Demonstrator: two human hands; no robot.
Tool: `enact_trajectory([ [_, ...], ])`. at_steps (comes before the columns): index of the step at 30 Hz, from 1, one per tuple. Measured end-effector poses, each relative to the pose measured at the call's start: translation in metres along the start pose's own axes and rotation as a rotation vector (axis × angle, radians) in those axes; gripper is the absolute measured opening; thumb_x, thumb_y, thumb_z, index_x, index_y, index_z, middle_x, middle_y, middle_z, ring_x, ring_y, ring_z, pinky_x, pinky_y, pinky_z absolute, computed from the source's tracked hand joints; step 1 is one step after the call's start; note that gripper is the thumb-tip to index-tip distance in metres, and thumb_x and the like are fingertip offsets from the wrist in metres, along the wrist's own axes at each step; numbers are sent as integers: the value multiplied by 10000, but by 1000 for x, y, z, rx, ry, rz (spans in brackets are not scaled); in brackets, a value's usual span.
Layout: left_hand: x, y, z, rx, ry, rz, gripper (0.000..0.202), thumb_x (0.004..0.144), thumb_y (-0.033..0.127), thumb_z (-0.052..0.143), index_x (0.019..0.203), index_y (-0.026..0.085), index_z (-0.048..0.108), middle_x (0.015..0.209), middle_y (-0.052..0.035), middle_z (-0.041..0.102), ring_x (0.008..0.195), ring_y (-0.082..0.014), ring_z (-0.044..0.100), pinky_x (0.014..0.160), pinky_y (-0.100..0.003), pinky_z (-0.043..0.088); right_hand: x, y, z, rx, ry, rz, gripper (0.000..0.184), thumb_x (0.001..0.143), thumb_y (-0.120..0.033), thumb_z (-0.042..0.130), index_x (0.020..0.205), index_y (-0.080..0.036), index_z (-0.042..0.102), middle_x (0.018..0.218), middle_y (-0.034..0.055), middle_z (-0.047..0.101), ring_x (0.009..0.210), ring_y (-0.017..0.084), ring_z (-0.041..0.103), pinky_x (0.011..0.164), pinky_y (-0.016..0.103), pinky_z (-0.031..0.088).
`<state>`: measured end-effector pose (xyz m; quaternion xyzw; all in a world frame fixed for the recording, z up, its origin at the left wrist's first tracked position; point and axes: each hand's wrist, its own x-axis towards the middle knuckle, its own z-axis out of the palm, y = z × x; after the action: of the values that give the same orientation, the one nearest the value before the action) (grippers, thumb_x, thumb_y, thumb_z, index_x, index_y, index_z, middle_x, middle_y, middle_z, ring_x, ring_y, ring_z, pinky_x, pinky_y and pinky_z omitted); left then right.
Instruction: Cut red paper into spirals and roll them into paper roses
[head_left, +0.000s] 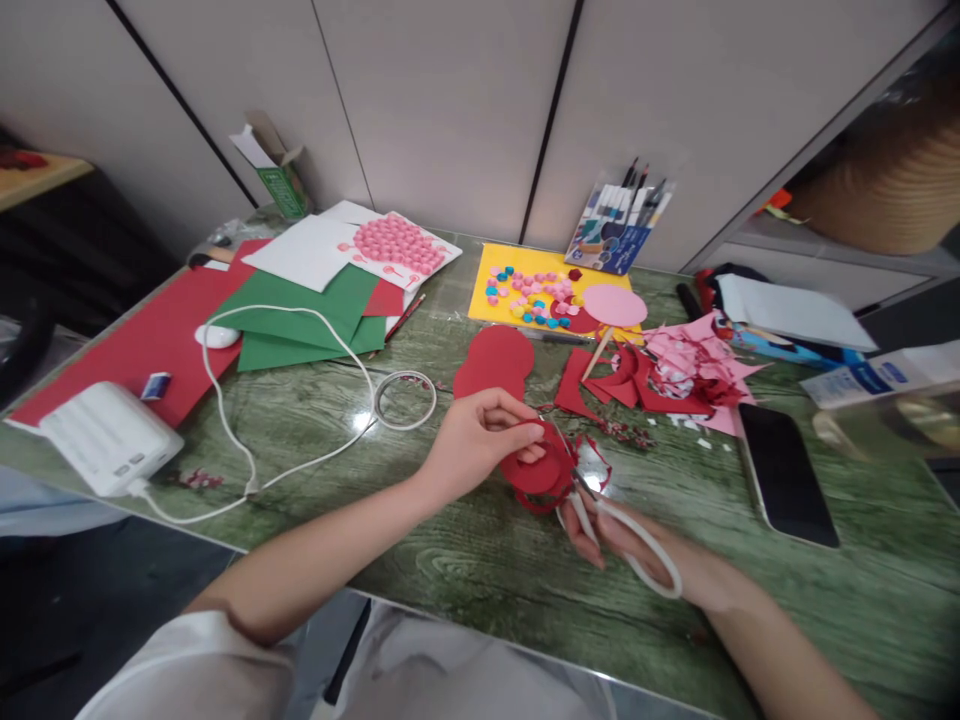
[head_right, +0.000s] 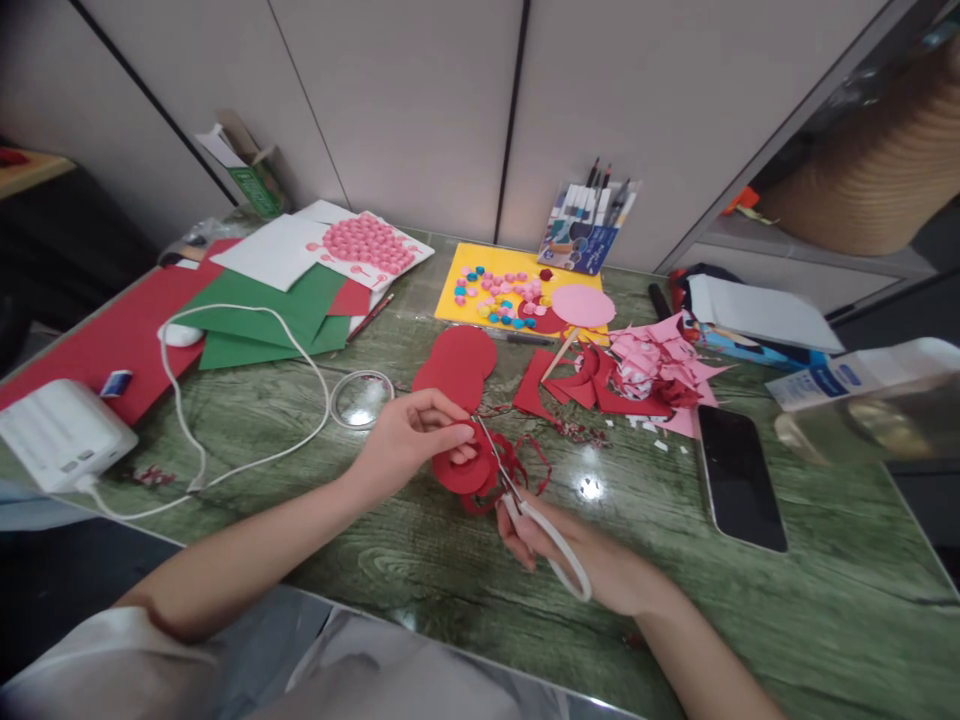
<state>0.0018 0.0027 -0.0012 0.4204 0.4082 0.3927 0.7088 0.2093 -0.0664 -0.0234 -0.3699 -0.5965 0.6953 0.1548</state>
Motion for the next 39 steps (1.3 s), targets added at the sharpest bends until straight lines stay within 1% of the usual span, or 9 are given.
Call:
enact_trajectory([
  [5,-2,-8,2,-41,35,26,240,649,264,726,764,119,574,619,-15,676,568,-128,662,566,-219,542,1,-6,5,7,53,19,322,909,-501,253,871,-231,424,757,-2,389,688,159,341,670,315,313],
  [9,-3,-5,1,-29,64,43,243,640,272,733,750,117,581,594,-13,669,543,-128,653,562,-228,543,2,-5,10,45,75,7,335,904,-510,265,925,-235,455,742,-4,394,672,157,347,658,310,328],
  [13,-3,-4,1,-36,57,44,237,637,266,734,740,119,580,586,-10,665,533,-125,649,550,-222,537,4,0,12,52,73,2,349,907,-516,264,943,-227,456,752,-4,393,677,153,348,664,308,326],
  [16,-2,-8,1,-46,47,42,235,646,263,728,746,119,571,591,-9,663,537,-120,649,542,-211,530,6,1,13,17,103,11,354,915,-509,250,926,-215,447,762,-5,389,678,146,343,668,297,327],
  [21,-1,-12,1,-52,25,47,214,673,250,711,760,120,564,597,-8,663,541,-105,647,536,-187,520,8,-6,16,-38,133,7,336,927,-487,236,841,-213,410,768,-4,386,693,147,336,700,299,322],
  [24,-1,-12,1,-52,25,49,212,677,247,709,756,122,557,590,-4,659,537,-103,645,536,-184,519,8,-8,19,-53,178,24,346,920,-503,251,802,-213,400,752,-7,382,692,149,335,699,294,324],
  [27,-2,-12,0,-55,26,57,216,674,247,711,751,123,552,591,-5,658,534,-106,645,531,-186,517,8,-6,21,-47,213,30,337,919,-497,271,806,-209,405,748,-8,386,687,145,342,693,290,328],
  [33,-2,-13,0,-54,24,77,210,677,241,708,745,117,551,582,-5,654,522,-104,638,513,-184,509,8,-1,21,-50,230,20,333,929,-477,267,799,-202,403,741,-8,382,674,140,328,669,292,315],
  [39,-1,-12,1,-34,35,73,219,665,249,714,750,115,564,584,-8,656,512,-110,635,505,-194,505,9,-1,21,-16,224,18,347,925,-496,264,789,-203,390,725,-14,364,654,134,307,640,288,298],
])
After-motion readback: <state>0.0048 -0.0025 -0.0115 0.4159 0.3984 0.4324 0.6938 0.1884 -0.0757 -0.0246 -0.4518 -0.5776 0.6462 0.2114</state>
